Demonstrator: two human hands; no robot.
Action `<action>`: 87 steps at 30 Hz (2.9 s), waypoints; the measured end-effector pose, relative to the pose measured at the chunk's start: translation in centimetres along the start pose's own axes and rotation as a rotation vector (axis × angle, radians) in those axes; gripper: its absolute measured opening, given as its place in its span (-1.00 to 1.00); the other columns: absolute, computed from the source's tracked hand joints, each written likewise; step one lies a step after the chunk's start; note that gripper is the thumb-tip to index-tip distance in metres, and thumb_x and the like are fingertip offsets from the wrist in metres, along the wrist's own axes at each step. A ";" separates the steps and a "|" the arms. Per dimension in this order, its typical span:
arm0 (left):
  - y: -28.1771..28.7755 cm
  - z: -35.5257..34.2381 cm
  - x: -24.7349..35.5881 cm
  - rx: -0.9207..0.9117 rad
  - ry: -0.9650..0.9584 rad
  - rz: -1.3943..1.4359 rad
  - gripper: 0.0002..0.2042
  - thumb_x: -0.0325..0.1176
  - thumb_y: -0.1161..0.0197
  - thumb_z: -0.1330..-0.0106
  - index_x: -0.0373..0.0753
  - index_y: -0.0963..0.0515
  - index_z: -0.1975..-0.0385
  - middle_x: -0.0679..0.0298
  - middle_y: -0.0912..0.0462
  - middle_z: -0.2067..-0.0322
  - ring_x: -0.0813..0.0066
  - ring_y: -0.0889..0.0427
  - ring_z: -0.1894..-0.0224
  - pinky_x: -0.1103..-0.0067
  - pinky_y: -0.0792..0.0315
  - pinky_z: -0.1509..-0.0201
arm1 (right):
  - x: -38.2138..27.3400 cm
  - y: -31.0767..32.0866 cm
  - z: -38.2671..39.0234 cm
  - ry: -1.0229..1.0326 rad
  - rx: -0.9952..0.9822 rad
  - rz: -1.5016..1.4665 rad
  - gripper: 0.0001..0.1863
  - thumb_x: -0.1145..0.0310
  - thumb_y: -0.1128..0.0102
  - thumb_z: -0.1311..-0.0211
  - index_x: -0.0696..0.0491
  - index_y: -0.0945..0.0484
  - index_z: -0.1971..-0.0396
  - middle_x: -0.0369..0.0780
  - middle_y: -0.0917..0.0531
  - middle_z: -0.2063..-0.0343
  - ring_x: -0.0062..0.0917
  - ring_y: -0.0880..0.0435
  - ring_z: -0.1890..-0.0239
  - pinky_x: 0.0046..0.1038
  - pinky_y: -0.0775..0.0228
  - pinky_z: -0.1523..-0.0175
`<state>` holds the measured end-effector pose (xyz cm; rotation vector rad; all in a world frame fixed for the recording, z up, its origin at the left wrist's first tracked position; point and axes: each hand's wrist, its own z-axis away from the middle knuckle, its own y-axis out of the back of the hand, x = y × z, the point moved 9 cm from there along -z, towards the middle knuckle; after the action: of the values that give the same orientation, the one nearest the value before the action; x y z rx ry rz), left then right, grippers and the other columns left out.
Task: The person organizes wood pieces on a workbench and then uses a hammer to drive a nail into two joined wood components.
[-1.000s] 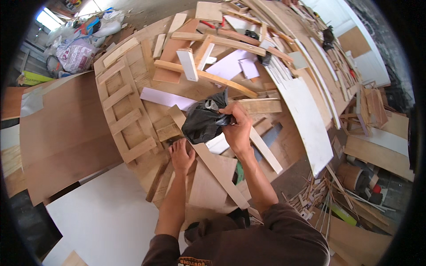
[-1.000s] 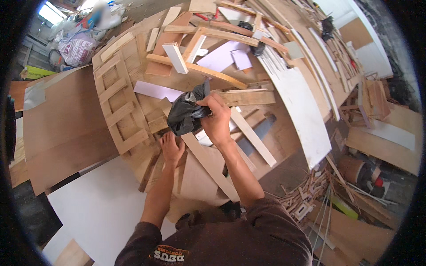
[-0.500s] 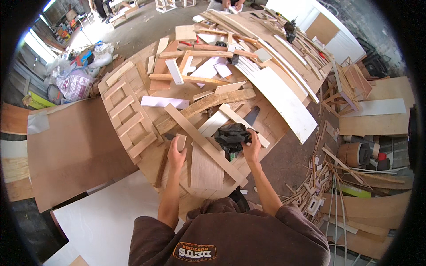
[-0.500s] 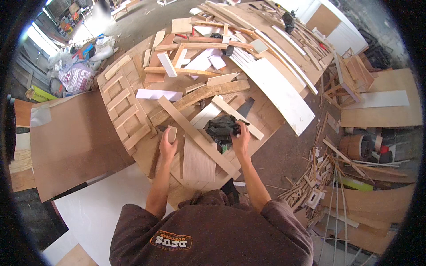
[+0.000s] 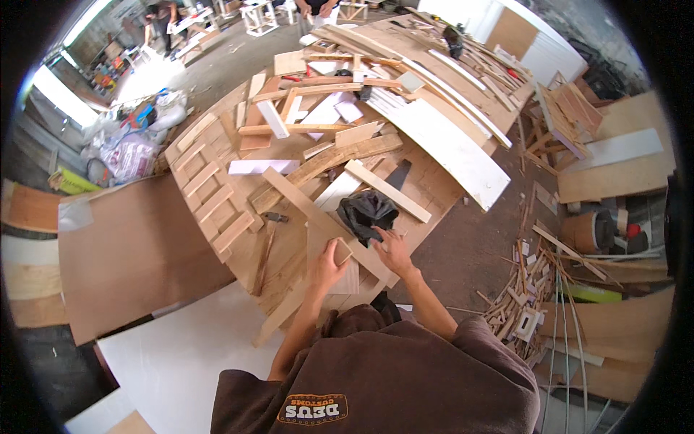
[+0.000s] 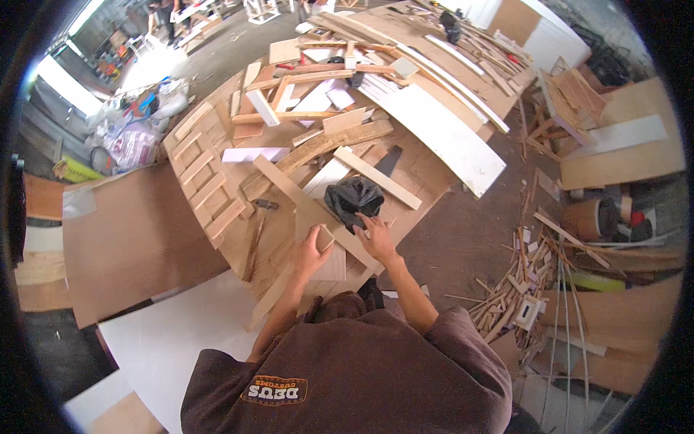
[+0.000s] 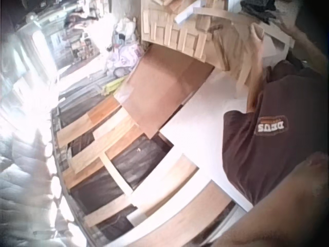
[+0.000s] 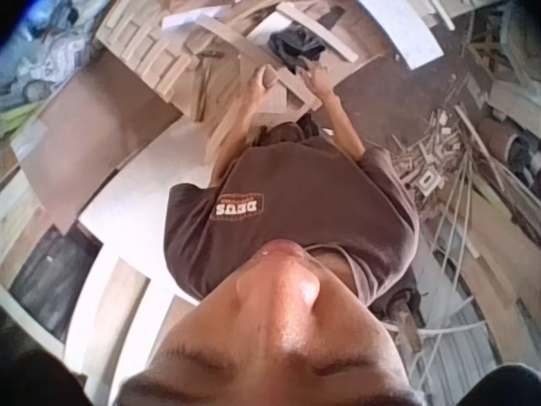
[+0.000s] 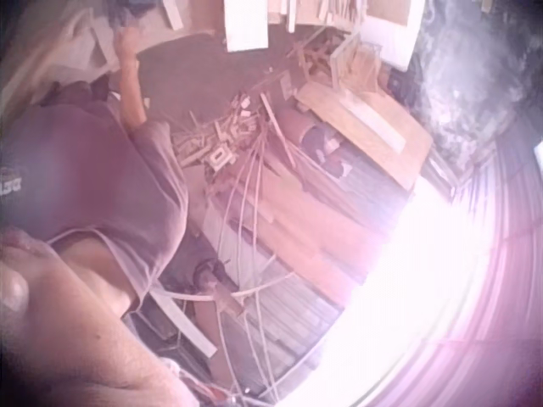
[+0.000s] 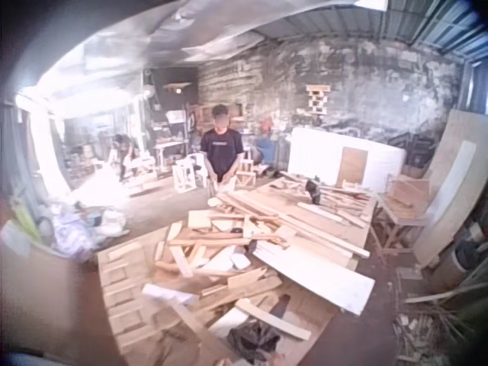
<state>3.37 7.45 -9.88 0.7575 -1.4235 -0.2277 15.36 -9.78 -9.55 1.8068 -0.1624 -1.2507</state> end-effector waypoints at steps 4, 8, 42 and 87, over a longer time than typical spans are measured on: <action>-0.6 -0.3 3.1 0.027 -0.148 -0.015 -0.29 -0.34 -0.39 -0.11 -0.10 -0.32 -0.35 0.14 -0.43 -0.32 0.02 -0.53 -0.23 0.31 -0.52 -0.18 | -1.1 0.3 -0.2 -0.029 -0.268 0.039 -0.51 -0.02 0.00 -0.45 -0.12 -0.56 -0.23 0.06 -0.64 0.03 -0.14 -0.47 -0.19 -0.15 -0.02 -0.34; -2.8 -1.6 5.5 -0.120 -0.092 -0.040 -0.27 -0.34 -0.39 -0.07 -0.08 -0.31 -0.34 0.12 -0.49 -0.27 0.07 -0.60 -0.15 0.29 -0.55 -0.11 | -0.3 0.3 -0.5 0.006 -0.355 -0.143 -0.59 0.12 -0.01 -0.44 -0.07 -0.61 -0.15 0.05 -0.64 0.03 -0.20 -0.46 -0.19 -0.20 -0.03 -0.35; -4.5 -5.7 1.8 0.039 0.178 -0.118 -0.50 -0.39 -0.47 0.07 -0.19 -0.54 0.04 0.01 -0.13 -0.48 -0.07 -0.58 -0.15 0.26 -0.54 -0.06 | 5.9 -5.2 -13.6 0.272 -0.371 0.286 -0.18 0.05 -0.56 0.13 -0.24 -0.47 -0.25 -0.21 -0.66 -0.02 -0.26 -0.44 -0.16 -0.08 -0.07 -0.29; -7.8 -3.6 -4.4 0.042 0.176 -0.161 -0.45 -0.34 -0.44 0.06 -0.12 -0.54 -0.05 0.28 -0.15 -0.50 -0.02 -0.68 0.01 0.20 -0.56 0.04 | 6.1 -4.8 -12.5 0.114 -0.187 0.467 -0.71 0.20 -0.43 -0.09 -0.15 -0.76 0.14 -0.20 -0.60 0.02 -0.28 -0.44 -0.18 -0.11 -0.24 -0.24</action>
<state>8.24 5.32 -17.90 0.9055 -1.2053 -0.2500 26.54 -2.95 -16.19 1.5575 -0.3671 -0.8027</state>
